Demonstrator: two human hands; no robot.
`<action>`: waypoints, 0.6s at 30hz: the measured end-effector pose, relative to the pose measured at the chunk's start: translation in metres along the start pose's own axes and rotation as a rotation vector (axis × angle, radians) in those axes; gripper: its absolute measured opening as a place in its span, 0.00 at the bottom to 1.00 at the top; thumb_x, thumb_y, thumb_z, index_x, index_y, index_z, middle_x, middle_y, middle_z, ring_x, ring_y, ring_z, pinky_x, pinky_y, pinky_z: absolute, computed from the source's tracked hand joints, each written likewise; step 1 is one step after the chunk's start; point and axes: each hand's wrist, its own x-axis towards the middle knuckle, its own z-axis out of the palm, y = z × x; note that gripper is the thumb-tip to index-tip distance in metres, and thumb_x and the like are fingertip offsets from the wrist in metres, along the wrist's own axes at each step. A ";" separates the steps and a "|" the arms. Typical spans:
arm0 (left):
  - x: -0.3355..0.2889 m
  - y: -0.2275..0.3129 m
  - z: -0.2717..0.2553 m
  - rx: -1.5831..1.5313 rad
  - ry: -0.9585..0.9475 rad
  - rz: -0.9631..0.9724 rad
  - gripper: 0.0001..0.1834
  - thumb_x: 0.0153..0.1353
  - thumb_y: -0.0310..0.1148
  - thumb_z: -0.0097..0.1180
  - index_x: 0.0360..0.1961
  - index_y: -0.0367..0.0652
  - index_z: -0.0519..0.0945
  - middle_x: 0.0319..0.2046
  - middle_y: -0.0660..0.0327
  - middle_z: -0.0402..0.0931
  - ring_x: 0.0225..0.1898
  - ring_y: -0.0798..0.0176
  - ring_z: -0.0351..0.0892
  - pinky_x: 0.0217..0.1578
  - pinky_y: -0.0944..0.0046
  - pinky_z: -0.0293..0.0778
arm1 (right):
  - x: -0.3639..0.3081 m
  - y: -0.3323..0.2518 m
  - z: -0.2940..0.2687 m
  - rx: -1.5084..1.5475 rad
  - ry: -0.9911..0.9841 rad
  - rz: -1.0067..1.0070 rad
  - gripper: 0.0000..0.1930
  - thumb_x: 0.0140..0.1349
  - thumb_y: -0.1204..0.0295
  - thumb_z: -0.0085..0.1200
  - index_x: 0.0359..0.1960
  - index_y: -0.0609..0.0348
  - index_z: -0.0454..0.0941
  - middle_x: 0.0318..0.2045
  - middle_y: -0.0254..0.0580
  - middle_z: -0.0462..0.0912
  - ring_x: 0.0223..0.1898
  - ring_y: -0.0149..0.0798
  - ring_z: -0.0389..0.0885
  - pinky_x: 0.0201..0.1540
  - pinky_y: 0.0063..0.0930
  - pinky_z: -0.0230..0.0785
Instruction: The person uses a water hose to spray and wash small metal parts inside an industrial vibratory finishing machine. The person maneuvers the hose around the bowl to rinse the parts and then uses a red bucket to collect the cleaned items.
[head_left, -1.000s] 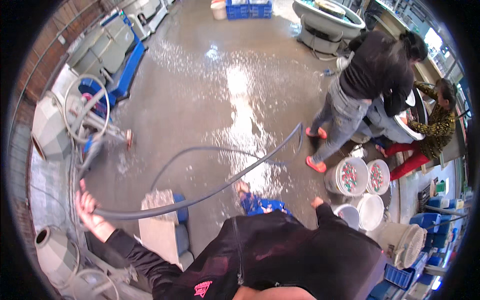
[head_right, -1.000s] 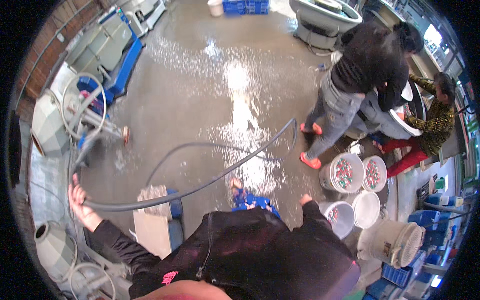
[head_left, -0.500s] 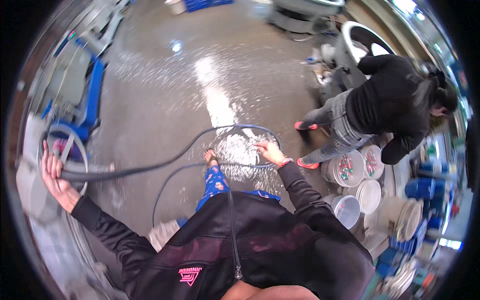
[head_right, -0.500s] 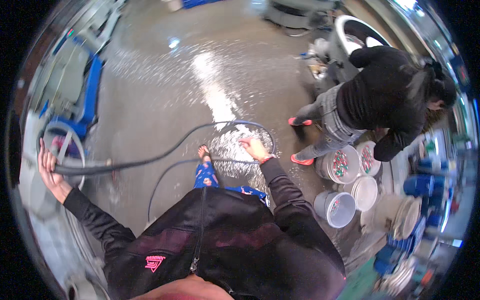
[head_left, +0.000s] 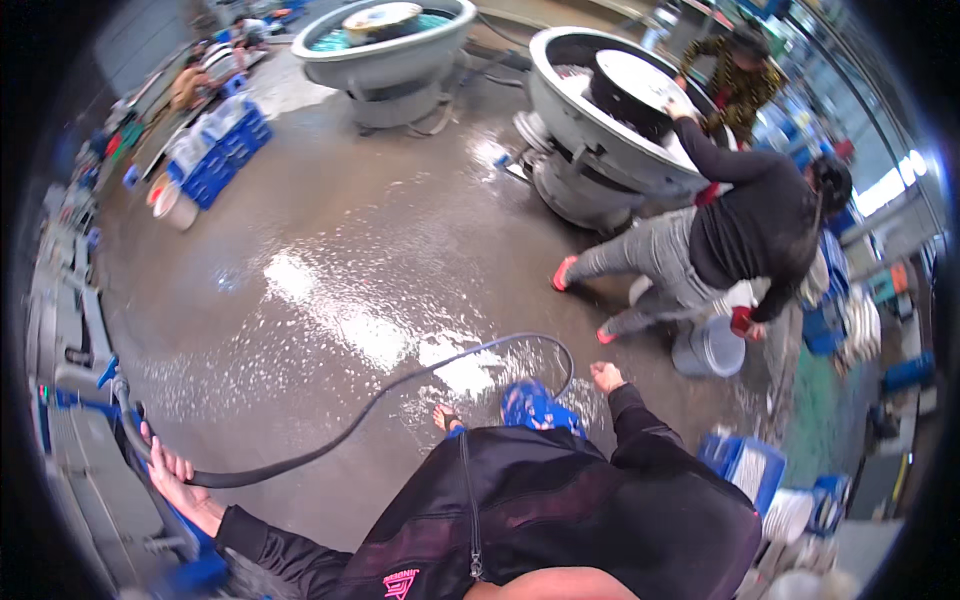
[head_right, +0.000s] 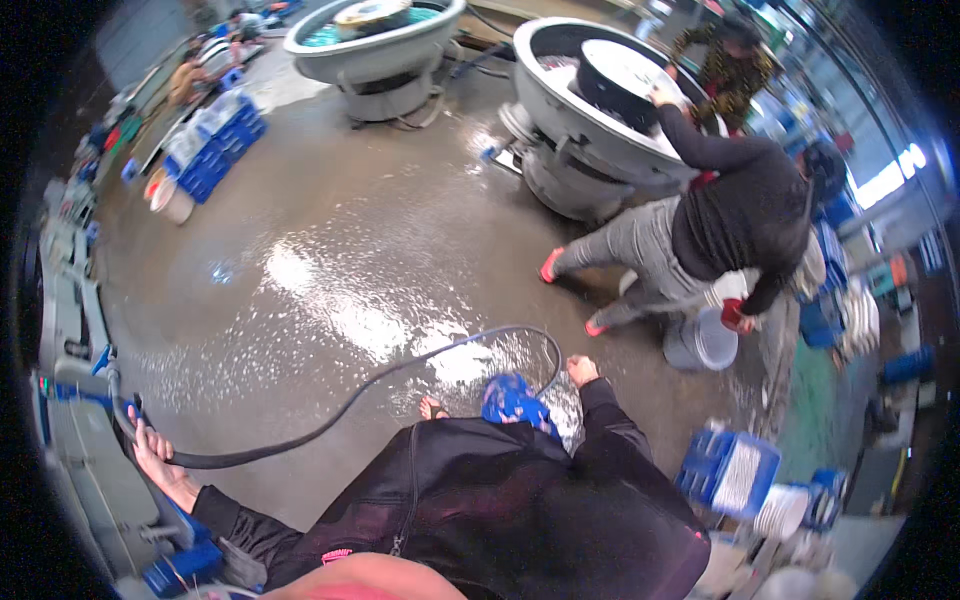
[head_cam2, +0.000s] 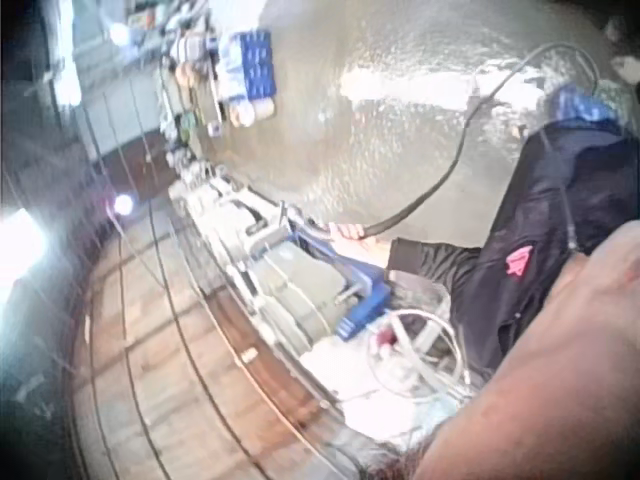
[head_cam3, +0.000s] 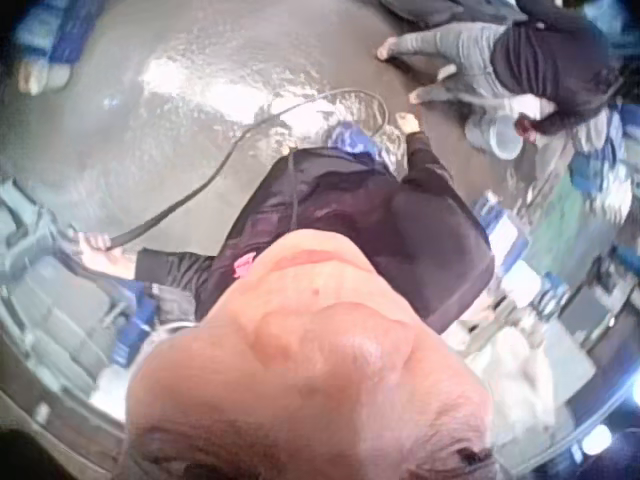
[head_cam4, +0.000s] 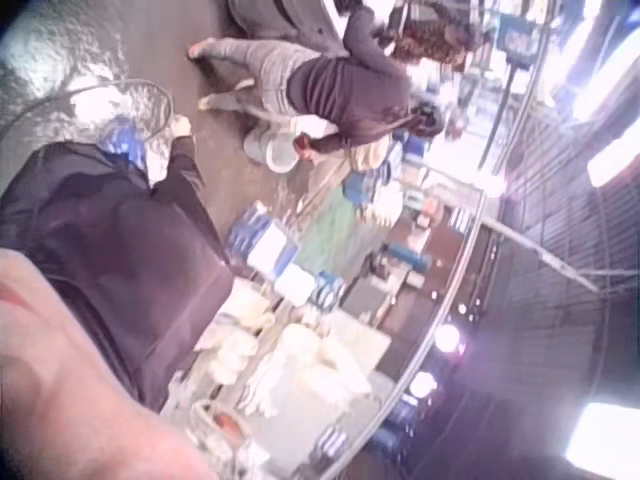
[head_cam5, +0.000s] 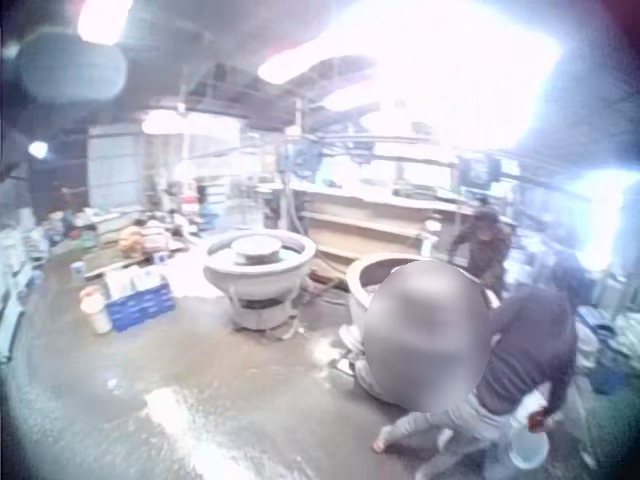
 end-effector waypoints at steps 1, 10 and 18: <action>0.017 -0.014 0.010 0.031 -0.035 -0.032 0.20 0.59 0.31 0.46 0.54 0.48 0.66 0.12 0.77 0.45 0.09 0.82 0.41 0.08 0.78 0.43 | -0.006 0.000 0.006 0.135 -0.013 0.001 0.15 0.55 0.68 0.46 0.41 0.61 0.75 0.37 0.48 0.79 0.44 0.44 0.76 0.46 0.32 0.66; 0.037 -0.118 0.097 0.564 -0.721 -0.239 0.21 0.50 0.27 0.54 0.48 0.46 0.70 0.14 0.74 0.58 0.11 0.80 0.54 0.09 0.76 0.50 | 0.012 -0.302 -0.007 0.223 0.364 -0.728 0.22 0.58 0.70 0.43 0.55 0.56 0.60 0.40 0.48 0.73 0.41 0.48 0.68 0.47 0.36 0.60; -0.011 -0.175 0.155 0.609 -1.047 -0.241 0.20 0.48 0.29 0.56 0.45 0.39 0.73 0.13 0.72 0.65 0.13 0.79 0.58 0.13 0.74 0.55 | 0.040 -0.511 0.013 0.214 0.372 -0.909 0.20 0.60 0.63 0.40 0.50 0.63 0.64 0.38 0.51 0.73 0.47 0.49 0.65 0.50 0.39 0.58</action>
